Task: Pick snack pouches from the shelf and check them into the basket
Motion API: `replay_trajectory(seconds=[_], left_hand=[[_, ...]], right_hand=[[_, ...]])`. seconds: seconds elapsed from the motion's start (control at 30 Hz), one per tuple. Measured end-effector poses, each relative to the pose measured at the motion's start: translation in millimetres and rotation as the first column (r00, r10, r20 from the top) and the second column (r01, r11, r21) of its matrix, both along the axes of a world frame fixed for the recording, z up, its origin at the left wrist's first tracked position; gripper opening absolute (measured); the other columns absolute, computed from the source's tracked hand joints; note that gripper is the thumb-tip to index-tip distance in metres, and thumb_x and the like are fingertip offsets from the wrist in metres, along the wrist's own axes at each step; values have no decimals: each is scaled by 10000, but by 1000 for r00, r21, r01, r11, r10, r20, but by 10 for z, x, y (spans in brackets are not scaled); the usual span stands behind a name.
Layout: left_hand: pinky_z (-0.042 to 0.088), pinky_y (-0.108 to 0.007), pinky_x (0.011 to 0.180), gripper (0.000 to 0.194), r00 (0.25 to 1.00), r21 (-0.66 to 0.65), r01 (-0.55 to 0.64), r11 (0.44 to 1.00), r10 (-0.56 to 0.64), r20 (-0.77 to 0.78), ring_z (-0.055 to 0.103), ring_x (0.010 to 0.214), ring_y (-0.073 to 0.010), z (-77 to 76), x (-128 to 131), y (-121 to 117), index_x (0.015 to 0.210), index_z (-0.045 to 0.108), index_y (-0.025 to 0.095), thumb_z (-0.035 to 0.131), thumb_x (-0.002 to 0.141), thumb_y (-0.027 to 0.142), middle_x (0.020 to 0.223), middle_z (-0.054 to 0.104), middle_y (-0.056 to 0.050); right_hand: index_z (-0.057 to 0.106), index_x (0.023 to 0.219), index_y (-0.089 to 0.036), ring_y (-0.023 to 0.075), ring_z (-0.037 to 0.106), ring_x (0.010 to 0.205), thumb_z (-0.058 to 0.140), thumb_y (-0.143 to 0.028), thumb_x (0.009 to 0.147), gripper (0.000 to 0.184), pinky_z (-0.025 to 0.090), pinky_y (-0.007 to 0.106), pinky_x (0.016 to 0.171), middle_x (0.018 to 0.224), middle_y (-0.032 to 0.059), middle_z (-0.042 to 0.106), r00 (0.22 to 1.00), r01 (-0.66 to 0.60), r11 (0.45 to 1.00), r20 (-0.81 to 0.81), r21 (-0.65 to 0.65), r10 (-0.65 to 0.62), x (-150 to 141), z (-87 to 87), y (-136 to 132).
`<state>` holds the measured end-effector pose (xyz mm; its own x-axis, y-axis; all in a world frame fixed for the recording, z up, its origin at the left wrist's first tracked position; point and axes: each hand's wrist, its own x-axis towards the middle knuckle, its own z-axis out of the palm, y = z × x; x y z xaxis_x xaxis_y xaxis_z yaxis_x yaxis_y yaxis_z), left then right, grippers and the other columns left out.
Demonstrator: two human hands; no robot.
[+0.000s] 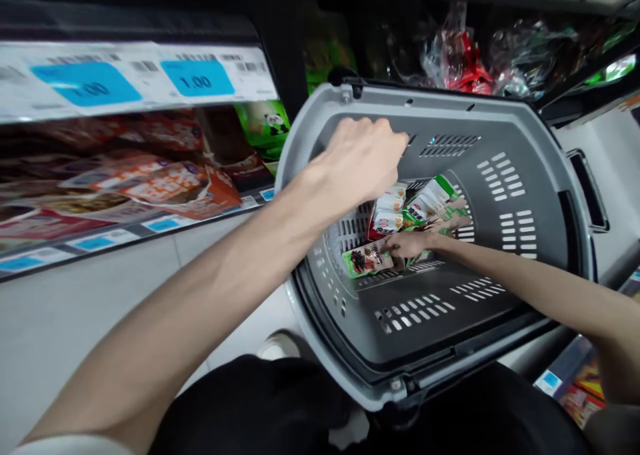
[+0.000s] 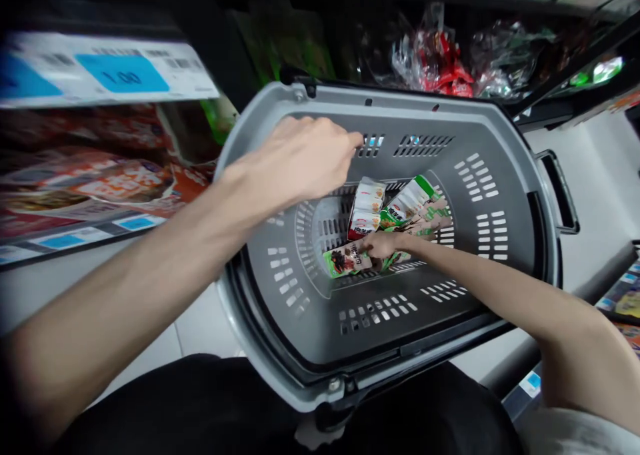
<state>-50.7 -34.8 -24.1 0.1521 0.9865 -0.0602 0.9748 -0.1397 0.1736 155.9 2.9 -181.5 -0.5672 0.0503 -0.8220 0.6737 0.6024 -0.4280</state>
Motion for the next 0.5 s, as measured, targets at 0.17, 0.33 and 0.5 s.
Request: replay_trajectory(seconds=[0.17, 0.33, 0.5], left_hand=[[496, -458, 887, 358, 998, -3, -27, 1000, 27, -51, 701, 1063, -325, 41, -67, 74, 1195, 669, 147, 403, 965, 214, 1009, 675, -69], [486, -453, 821, 412, 992, 0, -74, 997, 74, -104, 692, 1067, -330, 41, -113, 104, 1219, 668, 169, 374, 943, 255, 1013, 667, -42], [450, -462, 846, 606, 992, -23, -68, 997, 66, -106, 679, 1106, -301, 27, -107, 73, 1262, 656, 128, 135, 980, 255, 1029, 667, -54]], right_hand=[[776, 1199, -104, 204, 720, 1032, 546, -22, 805, 463, 495, 188, 837, 1172, 83, 776, 988, 139, 989, -68, 49, -136, -119, -66, -2], [824, 1023, -123, 188, 724, 856, 662, -124, 795, 280, 483, 217, 724, 965, 60, 804, 934, 274, 955, -267, 112, -236, -341, 257, 22], [751, 911, -134, 151, 654, 732, 637, -123, 801, 159, 475, 253, 708, 813, 26, 740, 751, 397, 914, -602, 84, -271, -497, 702, 94]])
